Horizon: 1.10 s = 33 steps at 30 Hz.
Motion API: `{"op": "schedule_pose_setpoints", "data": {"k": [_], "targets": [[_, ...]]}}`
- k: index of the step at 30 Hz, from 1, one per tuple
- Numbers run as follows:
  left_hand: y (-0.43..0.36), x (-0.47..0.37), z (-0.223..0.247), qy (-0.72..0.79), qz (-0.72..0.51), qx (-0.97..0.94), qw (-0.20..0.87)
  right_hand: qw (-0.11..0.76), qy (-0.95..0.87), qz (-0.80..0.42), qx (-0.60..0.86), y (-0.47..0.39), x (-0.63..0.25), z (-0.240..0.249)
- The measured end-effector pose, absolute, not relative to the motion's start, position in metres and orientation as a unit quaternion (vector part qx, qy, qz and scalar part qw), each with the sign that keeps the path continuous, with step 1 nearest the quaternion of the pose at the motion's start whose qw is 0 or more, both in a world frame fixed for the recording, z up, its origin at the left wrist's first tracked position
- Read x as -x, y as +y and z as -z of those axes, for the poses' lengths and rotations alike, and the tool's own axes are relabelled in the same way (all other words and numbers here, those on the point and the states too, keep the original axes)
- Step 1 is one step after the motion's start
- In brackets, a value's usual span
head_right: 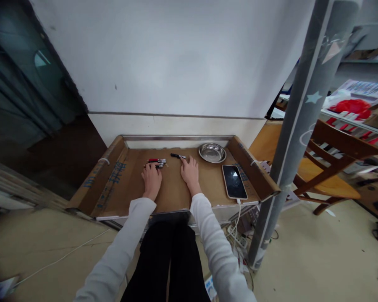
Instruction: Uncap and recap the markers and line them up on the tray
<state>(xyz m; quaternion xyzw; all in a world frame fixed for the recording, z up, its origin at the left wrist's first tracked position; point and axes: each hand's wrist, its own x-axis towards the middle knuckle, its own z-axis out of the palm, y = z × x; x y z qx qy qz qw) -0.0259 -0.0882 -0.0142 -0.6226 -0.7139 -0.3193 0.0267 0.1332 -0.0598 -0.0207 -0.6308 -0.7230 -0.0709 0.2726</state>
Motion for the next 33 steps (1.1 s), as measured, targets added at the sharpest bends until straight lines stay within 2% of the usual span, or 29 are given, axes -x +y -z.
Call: {"op": "schedule_pose_setpoints", "data": {"k": [7, 16, 23, 28, 33], "targets": [[-0.086, 0.020, 0.014, -0.656, 0.303, 0.689, 0.050, 0.277, -0.724, 0.089, 0.626, -0.062, -0.135, 0.021], [-0.059, 0.015, 0.017, -0.618, 0.273, 0.737, 0.025, 0.245, -0.739, 0.056, 0.625, -0.064, -0.135, 0.017], [-0.059, 0.010, 0.018, -0.573, 0.302, 0.761, 0.030, 0.269, -0.727, 0.089, 0.626, -0.062, -0.134, 0.021], [-0.059, 0.008, 0.017, -0.547, 0.312, 0.776, 0.045, 0.261, -0.734, 0.075, 0.623, -0.065, -0.136, 0.020], [-0.055, 0.007, 0.017, -0.523, 0.296, 0.798, 0.041, 0.303, -0.749, 0.035, 0.588, -0.067, -0.138, 0.019]]}}
